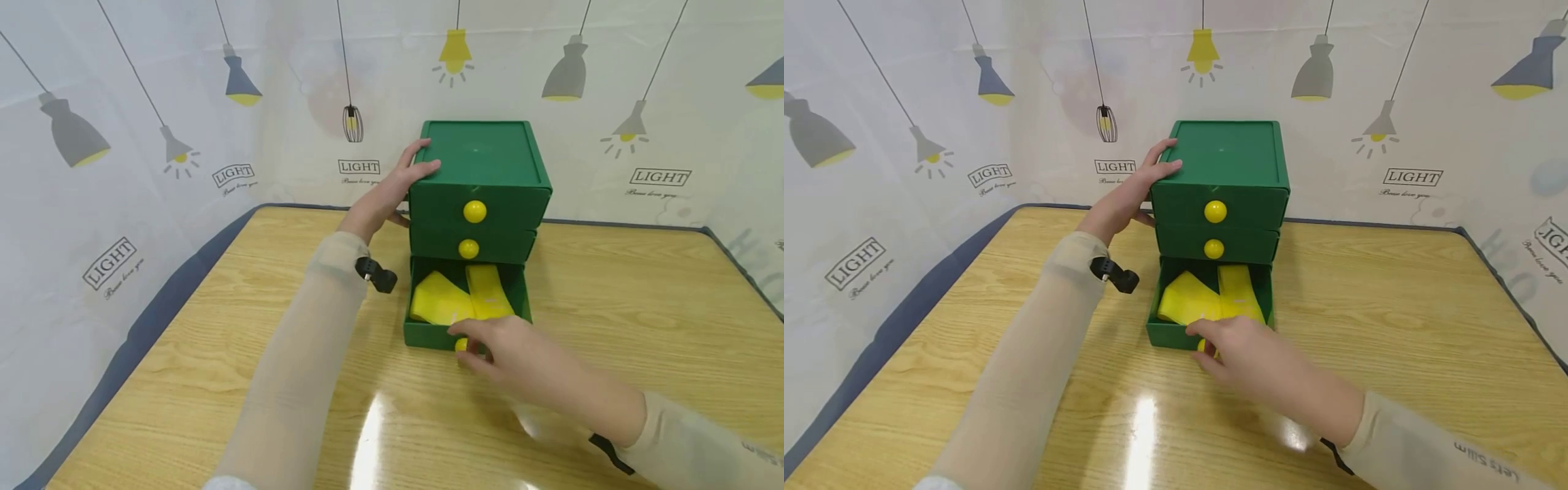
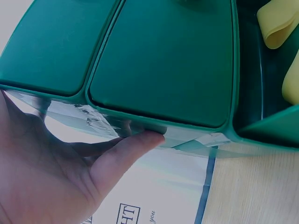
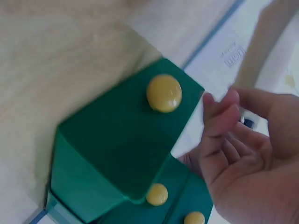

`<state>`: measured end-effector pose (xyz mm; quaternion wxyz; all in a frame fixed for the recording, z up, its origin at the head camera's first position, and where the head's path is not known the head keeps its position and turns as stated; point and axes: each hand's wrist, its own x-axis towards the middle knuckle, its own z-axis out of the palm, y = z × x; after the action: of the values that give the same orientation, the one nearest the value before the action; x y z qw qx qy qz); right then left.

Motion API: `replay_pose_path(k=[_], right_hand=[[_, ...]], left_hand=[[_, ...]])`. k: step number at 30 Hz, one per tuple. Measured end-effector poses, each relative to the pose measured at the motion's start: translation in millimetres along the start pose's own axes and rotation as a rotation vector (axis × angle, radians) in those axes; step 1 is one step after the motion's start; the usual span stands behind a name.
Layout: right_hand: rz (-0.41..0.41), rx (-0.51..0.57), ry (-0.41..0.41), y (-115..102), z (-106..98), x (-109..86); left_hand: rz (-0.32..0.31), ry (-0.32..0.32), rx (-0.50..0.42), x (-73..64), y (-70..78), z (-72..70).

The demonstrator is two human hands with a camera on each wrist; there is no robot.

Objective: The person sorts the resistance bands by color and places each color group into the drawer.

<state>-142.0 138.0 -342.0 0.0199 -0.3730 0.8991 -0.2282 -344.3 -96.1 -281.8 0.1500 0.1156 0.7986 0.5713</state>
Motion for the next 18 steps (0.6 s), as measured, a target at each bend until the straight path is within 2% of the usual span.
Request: replay_pose_path(k=[2, 4, 7, 11, 15, 18], right_hand=[[0.005, -0.037, -0.068, -0.2, 6.5, -1.0], [-0.001, -0.089, -0.091, 1.8, 13.9, -1.6], [-0.008, -0.191, -0.069, 7.0, 23.5, -2.0], [-0.009, -0.291, 0.005, 14.4, 30.7, 0.2], [-0.016, -0.318, 0.061, 22.5, 32.6, 6.7], [-0.017, -0.316, 0.071, 27.1, 32.0, 12.6]], left_hand=[[0.003, 0.001, -0.005, 0.4, 0.0, -0.4], [0.004, 0.002, -0.006, 0.3, 0.0, -0.6], [0.001, 0.004, -0.004, -0.5, -0.5, -0.4], [0.001, 0.005, 0.001, -2.0, -1.2, 0.3], [0.007, 0.007, 0.002, -2.9, -0.5, 0.7], [0.006, 0.008, 0.002, -3.5, 0.4, 0.5]])
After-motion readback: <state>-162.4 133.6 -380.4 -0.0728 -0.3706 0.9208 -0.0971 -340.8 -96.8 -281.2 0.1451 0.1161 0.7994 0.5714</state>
